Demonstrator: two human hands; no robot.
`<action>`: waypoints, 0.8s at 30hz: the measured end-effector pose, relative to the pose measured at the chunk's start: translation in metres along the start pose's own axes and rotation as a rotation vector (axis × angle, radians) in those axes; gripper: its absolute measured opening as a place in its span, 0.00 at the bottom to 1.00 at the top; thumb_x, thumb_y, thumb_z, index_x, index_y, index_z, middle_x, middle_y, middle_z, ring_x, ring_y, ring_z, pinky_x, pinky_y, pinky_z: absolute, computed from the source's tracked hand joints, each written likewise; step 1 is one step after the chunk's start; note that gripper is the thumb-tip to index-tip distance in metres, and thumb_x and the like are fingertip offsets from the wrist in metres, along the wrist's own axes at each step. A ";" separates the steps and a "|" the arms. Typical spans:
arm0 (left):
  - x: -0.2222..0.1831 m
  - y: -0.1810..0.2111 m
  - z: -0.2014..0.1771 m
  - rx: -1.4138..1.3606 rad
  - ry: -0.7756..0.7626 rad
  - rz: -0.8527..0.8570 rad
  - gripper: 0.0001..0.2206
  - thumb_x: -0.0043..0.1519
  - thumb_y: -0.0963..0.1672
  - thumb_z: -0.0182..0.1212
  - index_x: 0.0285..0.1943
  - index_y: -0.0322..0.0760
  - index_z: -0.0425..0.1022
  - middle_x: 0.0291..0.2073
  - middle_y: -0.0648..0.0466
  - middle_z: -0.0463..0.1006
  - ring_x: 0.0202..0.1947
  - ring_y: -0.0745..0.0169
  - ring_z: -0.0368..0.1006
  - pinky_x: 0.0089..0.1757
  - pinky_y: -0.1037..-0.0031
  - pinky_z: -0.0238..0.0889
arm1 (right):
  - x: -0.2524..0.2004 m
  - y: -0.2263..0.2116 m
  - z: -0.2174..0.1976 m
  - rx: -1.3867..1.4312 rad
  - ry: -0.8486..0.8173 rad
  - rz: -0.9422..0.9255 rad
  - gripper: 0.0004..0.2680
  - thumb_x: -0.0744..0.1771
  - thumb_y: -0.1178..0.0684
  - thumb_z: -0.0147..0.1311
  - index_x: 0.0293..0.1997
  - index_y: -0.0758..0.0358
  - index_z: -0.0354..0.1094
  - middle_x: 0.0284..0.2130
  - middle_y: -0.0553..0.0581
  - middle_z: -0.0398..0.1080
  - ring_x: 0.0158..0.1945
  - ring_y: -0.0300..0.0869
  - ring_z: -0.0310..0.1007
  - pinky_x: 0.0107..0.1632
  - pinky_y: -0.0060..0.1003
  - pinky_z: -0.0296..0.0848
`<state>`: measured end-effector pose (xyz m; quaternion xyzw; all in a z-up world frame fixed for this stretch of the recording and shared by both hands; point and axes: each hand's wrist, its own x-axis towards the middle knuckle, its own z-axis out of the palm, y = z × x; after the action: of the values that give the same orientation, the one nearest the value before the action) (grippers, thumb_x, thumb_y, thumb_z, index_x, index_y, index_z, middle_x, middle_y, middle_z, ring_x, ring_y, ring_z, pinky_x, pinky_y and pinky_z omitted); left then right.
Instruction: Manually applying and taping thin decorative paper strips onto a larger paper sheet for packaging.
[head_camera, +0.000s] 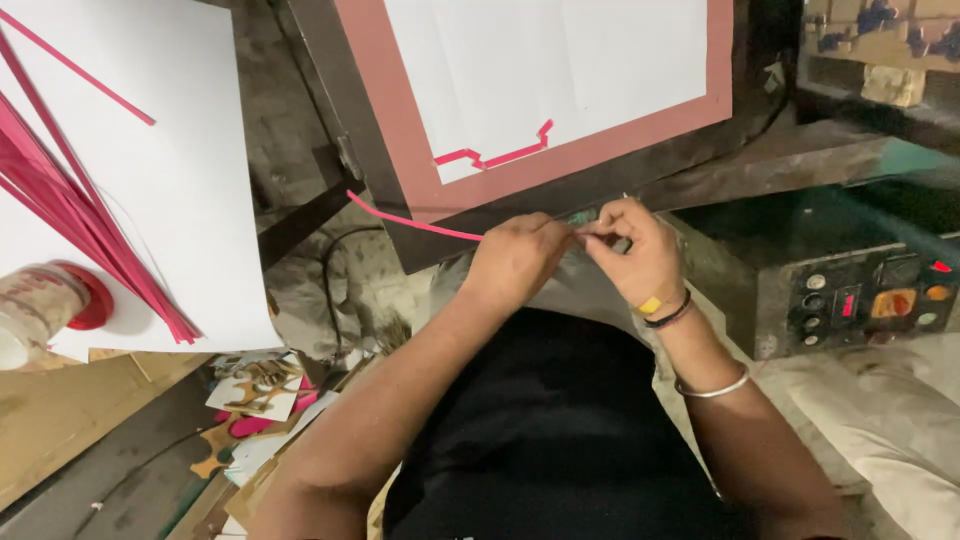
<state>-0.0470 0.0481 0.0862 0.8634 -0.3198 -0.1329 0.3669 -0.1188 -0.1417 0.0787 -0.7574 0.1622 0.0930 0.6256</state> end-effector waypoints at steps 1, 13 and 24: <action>0.005 0.006 0.006 0.009 -0.006 0.000 0.03 0.61 0.43 0.64 0.39 0.39 0.77 0.30 0.52 0.76 0.34 0.50 0.77 0.36 0.62 0.71 | 0.008 0.011 -0.010 0.011 0.001 -0.001 0.10 0.66 0.68 0.61 0.47 0.65 0.63 0.38 0.56 0.77 0.41 0.35 0.77 0.44 0.29 0.75; 0.106 0.015 0.066 -0.238 0.128 -0.552 0.09 0.59 0.43 0.69 0.45 0.36 0.80 0.33 0.49 0.83 0.33 0.57 0.82 0.37 0.71 0.73 | 0.075 0.095 -0.066 0.889 -0.053 0.370 0.09 0.69 0.66 0.53 0.48 0.59 0.59 0.43 0.60 0.77 0.45 0.37 0.76 0.48 0.29 0.74; 0.157 -0.036 0.097 -0.285 0.022 -0.690 0.12 0.54 0.43 0.72 0.45 0.34 0.81 0.30 0.51 0.84 0.30 0.65 0.82 0.38 0.73 0.74 | 0.140 0.132 -0.055 0.600 0.032 0.240 0.14 0.68 0.71 0.55 0.49 0.61 0.52 0.42 0.64 0.77 0.44 0.40 0.79 0.46 0.30 0.77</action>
<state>0.0437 -0.0885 -0.0068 0.8621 0.0158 -0.2825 0.4204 -0.0397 -0.2351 -0.0793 -0.5161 0.2804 0.1021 0.8029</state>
